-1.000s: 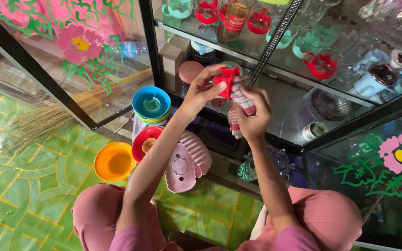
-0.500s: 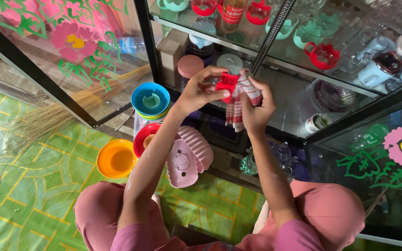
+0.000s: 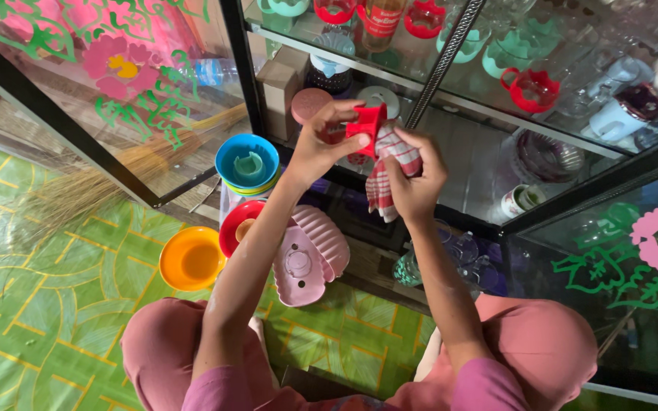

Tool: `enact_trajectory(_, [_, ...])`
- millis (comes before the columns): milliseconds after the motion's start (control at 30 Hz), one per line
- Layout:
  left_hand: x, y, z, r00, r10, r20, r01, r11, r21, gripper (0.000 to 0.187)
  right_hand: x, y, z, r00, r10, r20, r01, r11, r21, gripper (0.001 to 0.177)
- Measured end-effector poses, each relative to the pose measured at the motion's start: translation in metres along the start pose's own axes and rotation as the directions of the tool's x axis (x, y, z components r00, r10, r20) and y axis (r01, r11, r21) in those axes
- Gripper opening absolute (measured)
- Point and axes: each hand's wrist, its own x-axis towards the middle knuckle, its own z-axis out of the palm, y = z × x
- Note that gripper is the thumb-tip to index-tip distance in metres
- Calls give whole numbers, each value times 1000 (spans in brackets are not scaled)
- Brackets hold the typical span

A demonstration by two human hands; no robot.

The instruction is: The person wipes various plastic bowls, cups, and a glass jar with a striped cloth while sitting on the floor.

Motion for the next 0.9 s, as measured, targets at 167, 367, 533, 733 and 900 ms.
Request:
enact_trajectory(167, [4, -7, -21, 995, -84, 49, 91, 982, -164, 56, 0, 22, 8, 998, 54, -33, -54, 998, 21, 32])
enact_trajectory(367, [2, -17, -16, 998, -51, -34, 23, 821, -570, 53, 4, 21, 33, 986, -11, -164, 23, 997, 71, 37])
enact_trajectory(533, [10, -28, -1, 986, 7, -167, -105, 801, -589, 51, 15, -10, 47, 981, -146, -127, 139, 988, -62, 41])
enact_trajectory(733, [11, -28, 3, 915, 140, -379, -311, 843, -439, 53, 14, -28, 64, 945, -265, -193, 237, 958, -159, 39])
enact_trajectory(900, [1, -12, -14, 956, 7, -293, -186, 787, -588, 46, 11, -32, 77, 939, -335, -74, 318, 932, -173, 41])
